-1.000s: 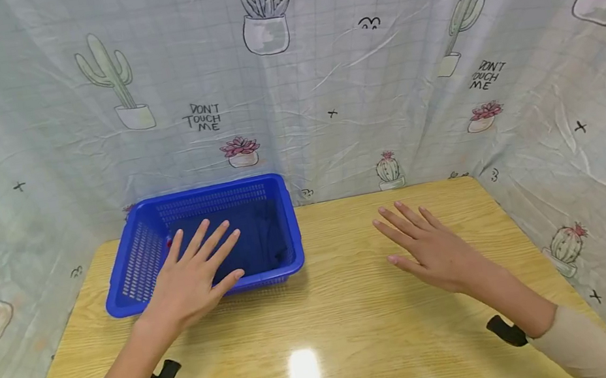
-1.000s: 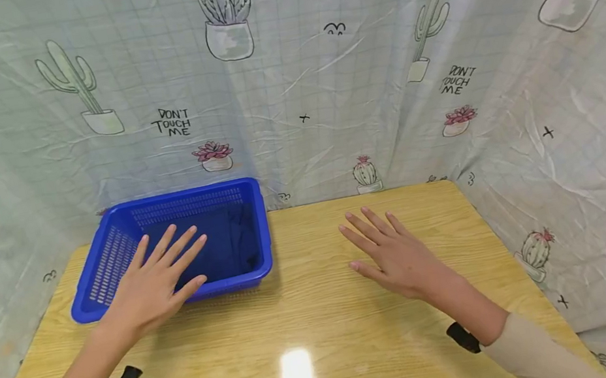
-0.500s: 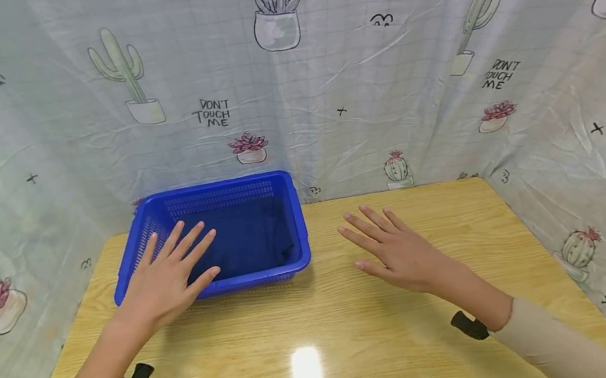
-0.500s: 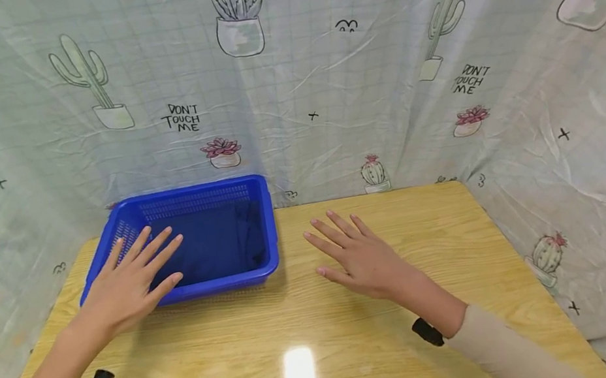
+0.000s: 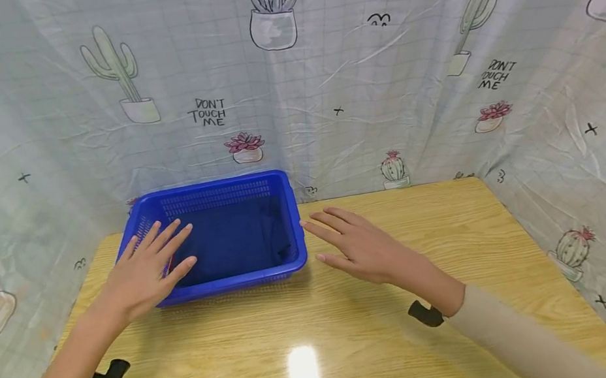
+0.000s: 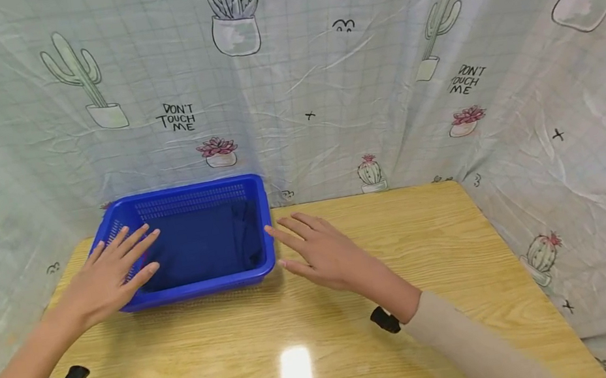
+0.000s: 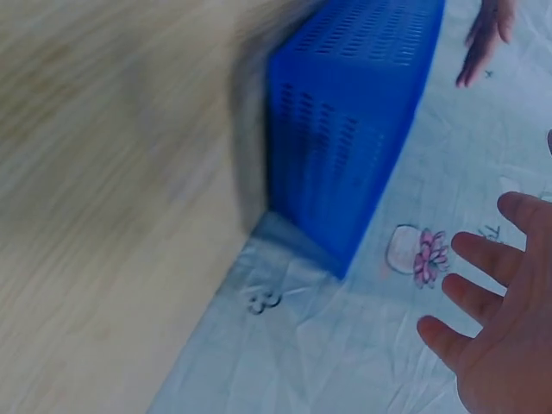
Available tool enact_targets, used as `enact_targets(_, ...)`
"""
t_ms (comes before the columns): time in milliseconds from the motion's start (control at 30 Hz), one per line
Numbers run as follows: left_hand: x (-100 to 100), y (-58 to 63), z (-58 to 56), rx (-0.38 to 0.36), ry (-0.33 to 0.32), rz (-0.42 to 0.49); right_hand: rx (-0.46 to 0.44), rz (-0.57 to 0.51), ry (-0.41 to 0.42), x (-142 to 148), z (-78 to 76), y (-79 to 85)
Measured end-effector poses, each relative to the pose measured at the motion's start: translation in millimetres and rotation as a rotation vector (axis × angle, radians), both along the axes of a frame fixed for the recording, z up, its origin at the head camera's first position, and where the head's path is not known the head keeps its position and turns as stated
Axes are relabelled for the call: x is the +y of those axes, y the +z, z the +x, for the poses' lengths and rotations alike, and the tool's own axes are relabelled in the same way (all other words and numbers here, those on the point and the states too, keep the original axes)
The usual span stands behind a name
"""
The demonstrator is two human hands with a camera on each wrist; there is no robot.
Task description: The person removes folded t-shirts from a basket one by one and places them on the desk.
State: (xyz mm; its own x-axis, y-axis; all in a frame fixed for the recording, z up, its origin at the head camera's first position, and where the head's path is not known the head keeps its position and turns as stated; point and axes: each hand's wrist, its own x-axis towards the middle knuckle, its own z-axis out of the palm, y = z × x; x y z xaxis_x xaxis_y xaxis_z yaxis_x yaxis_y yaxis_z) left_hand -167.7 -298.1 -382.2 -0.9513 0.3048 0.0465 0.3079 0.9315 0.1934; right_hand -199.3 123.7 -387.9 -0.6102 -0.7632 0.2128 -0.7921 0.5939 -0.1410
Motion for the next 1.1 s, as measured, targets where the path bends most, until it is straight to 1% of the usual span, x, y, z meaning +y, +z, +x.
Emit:
enact_targets(100, -7.5, 5.2, -7.7, -0.046, -0.005, 0.069, -0.038, -0.028, 0.003, -14.8, -5.9, 4.6)
enact_targets(200, -13.7, 11.5, -15.8, -0.094, -0.022, 0.142, -0.121, -0.043, -0.013, -30.9, -12.1, 10.0)
enact_targets(300, -19.8, 19.8, -24.7, -0.166, -0.043, 0.233, -0.223, -0.063, -0.051, -49.3, -19.6, 15.6)
enact_targets(433, -27.3, 31.0, -38.9, -0.274, -0.032, 0.323, -0.345, -0.114, -0.109, -73.7, -29.9, 20.9)
enact_targets(500, -31.6, 33.9, -46.8, -0.321, -0.024, 0.353, -0.4, -0.148, -0.131, -85.2, -35.7, 22.9)
enact_targets(567, -35.5, 34.3, -54.8, -0.372, -0.001, 0.375, -0.467, -0.189, -0.164, -96.5, -42.1, 25.0)
enact_targets(633, -38.1, 31.5, -62.9, -0.434, 0.028, 0.407, -0.528, -0.219, -0.211, -107.5, -49.5, 27.2)
enact_targets(733, -37.1, 24.7, -74.1, -0.555, 0.102, 0.475, -0.639, -0.252, -0.305, -121.6, -60.4, 28.7)
enact_targets(800, -34.2, 19.4, -80.7, -0.63, 0.151, 0.517, -0.718, -0.267, -0.357, -129.9, -67.3, 27.4)
enact_targets(867, -30.9, 14.0, -86.6, -0.696, 0.195, 0.569, -0.82, -0.295, -0.396, -138.2, -73.3, 25.1)
enact_targets(933, -28.1, 8.9, -91.2, -0.738, 0.233, 0.623, -0.914, -0.329, -0.417, -147.0, -79.8, 21.1)
enact_targets(1000, -27.1, 3.6, -94.4, -0.764, 0.266, 0.669, -0.989, -0.359, -0.442, -156.1, -86.2, 16.5)
enact_targets(1033, -26.8, 0.9, -95.4, -0.773, 0.283, 0.694, -1.026, -0.373, -0.469, -160.3, -89.5, 13.9)
enact_targets(1100, -26.2, -4.5, -96.2, -0.783, 0.312, 0.713, -1.065, -0.378, -0.53, -166.8, -95.6, 8.2)
